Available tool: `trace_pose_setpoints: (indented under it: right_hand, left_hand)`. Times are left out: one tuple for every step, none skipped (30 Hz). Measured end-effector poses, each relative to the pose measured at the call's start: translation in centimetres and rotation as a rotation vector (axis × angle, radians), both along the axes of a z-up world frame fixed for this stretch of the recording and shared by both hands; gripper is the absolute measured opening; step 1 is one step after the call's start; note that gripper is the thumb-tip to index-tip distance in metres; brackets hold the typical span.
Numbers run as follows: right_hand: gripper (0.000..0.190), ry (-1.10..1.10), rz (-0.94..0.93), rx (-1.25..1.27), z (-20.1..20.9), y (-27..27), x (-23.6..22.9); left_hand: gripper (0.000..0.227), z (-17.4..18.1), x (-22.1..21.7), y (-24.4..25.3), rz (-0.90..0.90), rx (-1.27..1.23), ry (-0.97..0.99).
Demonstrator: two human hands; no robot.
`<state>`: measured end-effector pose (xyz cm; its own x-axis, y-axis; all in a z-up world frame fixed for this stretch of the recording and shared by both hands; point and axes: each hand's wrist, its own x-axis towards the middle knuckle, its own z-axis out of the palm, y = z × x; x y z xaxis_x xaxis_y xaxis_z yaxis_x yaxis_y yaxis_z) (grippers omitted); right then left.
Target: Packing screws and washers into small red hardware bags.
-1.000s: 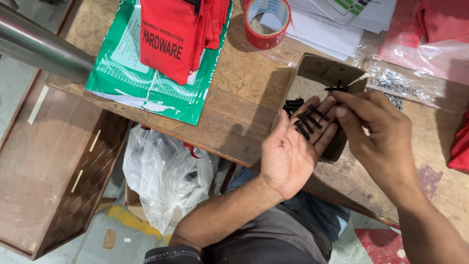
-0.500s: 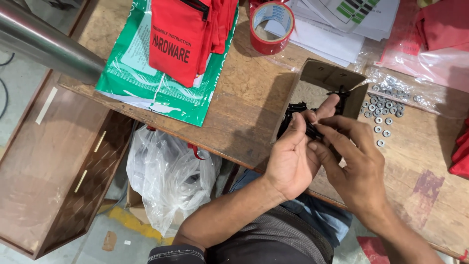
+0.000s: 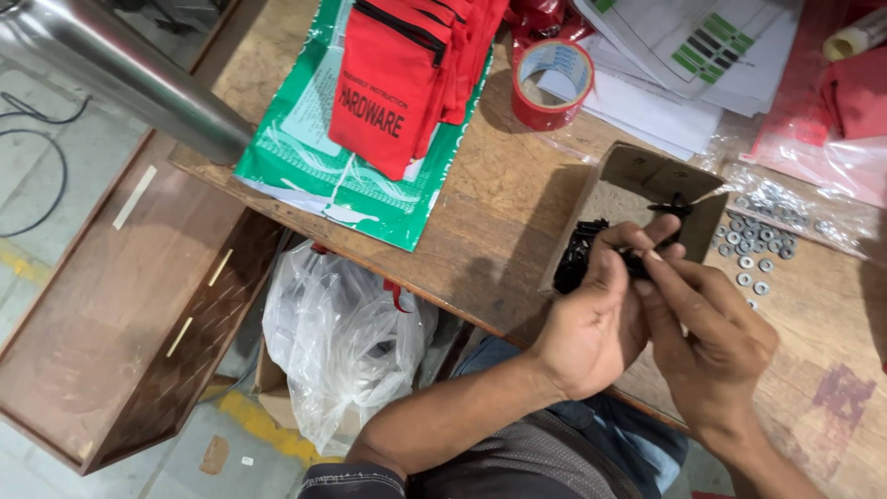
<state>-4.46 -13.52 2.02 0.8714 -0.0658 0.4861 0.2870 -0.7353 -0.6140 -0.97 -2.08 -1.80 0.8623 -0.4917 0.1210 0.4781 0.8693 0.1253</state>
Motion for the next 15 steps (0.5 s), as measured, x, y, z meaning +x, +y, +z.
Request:
trace_pose_setpoints:
  right_hand:
    - [0.029, -0.017, 0.003, -0.001, 0.4, 0.0, 0.1]
    - [0.028, -0.034, 0.006, -0.003, 0.8, 0.0, 0.3]
    - [0.028, -0.033, 0.016, 0.001, 0.7, -0.6, 0.3]
    - [0.024, -0.02, 0.019, 0.032, 0.6, -1.3, 0.3]
    - [0.02, -0.008, 0.023, 0.063, 0.5, -1.9, 0.3]
    - [0.02, -0.008, 0.034, 0.066, 0.5, -2.3, 0.4]
    - [0.02, 0.078, -0.063, 0.136, 0.6, -2.8, 0.5]
    - [0.022, 0.165, -0.159, 0.205, 0.6, -3.2, 0.6]
    - [0.022, 0.164, -0.154, 0.206, -0.4, -4.6, 0.0]
    - [0.021, 0.147, -0.103, 0.291, -1.4, -5.9, -0.5]
    - [0.021, 0.13, -0.052, 0.378, -2.4, -7.3, -1.1]
    - [0.021, 0.13, -0.049, 0.38, -2.5, -7.5, -1.0]
    - [0.021, 0.135, -0.063, 0.538, -2.6, -7.7, -1.0]
    - [0.021, 0.14, -0.078, 0.696, -2.6, -7.9, -1.1]
    - [0.021, 0.136, -0.075, 0.696, -3.1, -8.3, -1.6]
  left_hand:
    - [0.028, 0.2, 0.0, 0.1, -0.009, 0.051, -0.043]
    - [0.03, 0.4, 0.0, 0.2, -0.017, 0.103, -0.085]
    - [0.03, 0.6, 0.2, 0.4, -0.007, 0.107, -0.084]
    - [0.035, 0.8, 0.2, 0.6, 0.024, 0.224, -0.119]
    - [0.041, 0.9, 0.3, 0.9, 0.055, 0.343, -0.152]
    - [0.041, 1.2, 1.4, 2.1, 0.065, 0.347, -0.151]
    - [0.042, 1.6, 2.4, 3.3, 0.244, 0.5, -0.263]
    - [0.044, 1.9, 3.4, 4.5, 0.423, 0.652, -0.376]
    - [0.044, 2.2, 5.9, 6.8, 0.428, 0.654, -0.375]
    - [0.022, 2.4, 8.4, 9.1, 0.714, 0.964, -0.514]
    - [0.005, 2.6, 10.8, 11.4, 1.001, 1.271, -0.651]
    - [0.005, 2.6, 13.6, 13.4, 1.003, 1.274, -0.651]
    - [0.014, 2.4, 16.3, 15.4, 1.214, 1.555, -0.782]
    - [0.028, 2.3, 18.9, 17.3, 1.42, 1.84, -0.914]
    - [0.028, 2.1, 19.9, 18.0, 1.427, 1.839, -0.915]
